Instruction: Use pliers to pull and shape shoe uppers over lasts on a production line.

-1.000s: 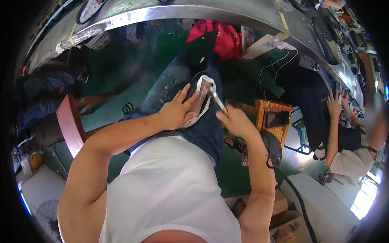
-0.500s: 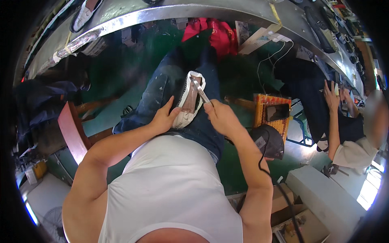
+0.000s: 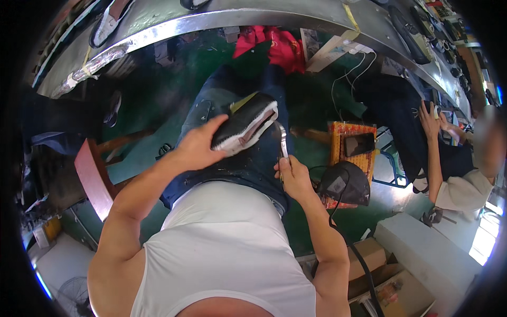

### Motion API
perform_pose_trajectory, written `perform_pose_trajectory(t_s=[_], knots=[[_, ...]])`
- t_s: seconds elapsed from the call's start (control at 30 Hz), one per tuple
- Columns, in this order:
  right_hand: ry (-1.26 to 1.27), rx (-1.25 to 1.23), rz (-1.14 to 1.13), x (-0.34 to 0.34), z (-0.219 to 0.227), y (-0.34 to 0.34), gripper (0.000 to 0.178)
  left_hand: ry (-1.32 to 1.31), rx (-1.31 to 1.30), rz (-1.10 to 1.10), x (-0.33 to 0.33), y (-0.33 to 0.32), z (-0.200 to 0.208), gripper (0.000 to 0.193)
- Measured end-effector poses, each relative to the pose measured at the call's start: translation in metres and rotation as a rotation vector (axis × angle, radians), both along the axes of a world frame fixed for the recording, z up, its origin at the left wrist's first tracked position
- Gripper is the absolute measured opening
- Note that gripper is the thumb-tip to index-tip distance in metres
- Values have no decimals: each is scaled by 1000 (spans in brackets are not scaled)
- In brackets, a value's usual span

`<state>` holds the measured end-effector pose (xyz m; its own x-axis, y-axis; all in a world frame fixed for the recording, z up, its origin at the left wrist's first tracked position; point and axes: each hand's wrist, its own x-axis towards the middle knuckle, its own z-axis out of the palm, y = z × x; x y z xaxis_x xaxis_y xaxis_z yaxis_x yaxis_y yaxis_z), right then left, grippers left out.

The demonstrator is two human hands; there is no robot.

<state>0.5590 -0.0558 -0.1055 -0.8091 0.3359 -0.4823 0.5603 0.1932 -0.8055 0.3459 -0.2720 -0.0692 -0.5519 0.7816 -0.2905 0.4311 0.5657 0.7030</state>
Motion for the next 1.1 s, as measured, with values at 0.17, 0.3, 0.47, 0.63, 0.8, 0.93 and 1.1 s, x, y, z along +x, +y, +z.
perform_pose_trajectory(t_s=[0.17, 0.3, 0.47, 0.63, 0.8, 0.93, 1.1], knots=[[174, -160, -227, 15, -8, -6, 30, -163, 366, 124, -39, 16, 68, 79], [152, -341, -189, 22, -3, -5, 34, -482, 441, 163, -68, 69, 31, 57], [23, -380, -174, 10, 30, -7, 34, -937, 46, 313, -69, 111, -87, 56], [597, -185, -349, -16, 18, -41, 37, -1113, 3, 291, -72, 117, -102, 50], [13, -309, -172, -34, -11, -16, 29, -1655, 355, 469, -55, 75, -113, 56], [-92, -186, 98, -26, 27, 1, 23, -1422, 251, 662, -19, 50, -117, 54], [6, 210, 400, -37, 43, 4, 30, -1269, 390, 751, 1, 54, -107, 52]])
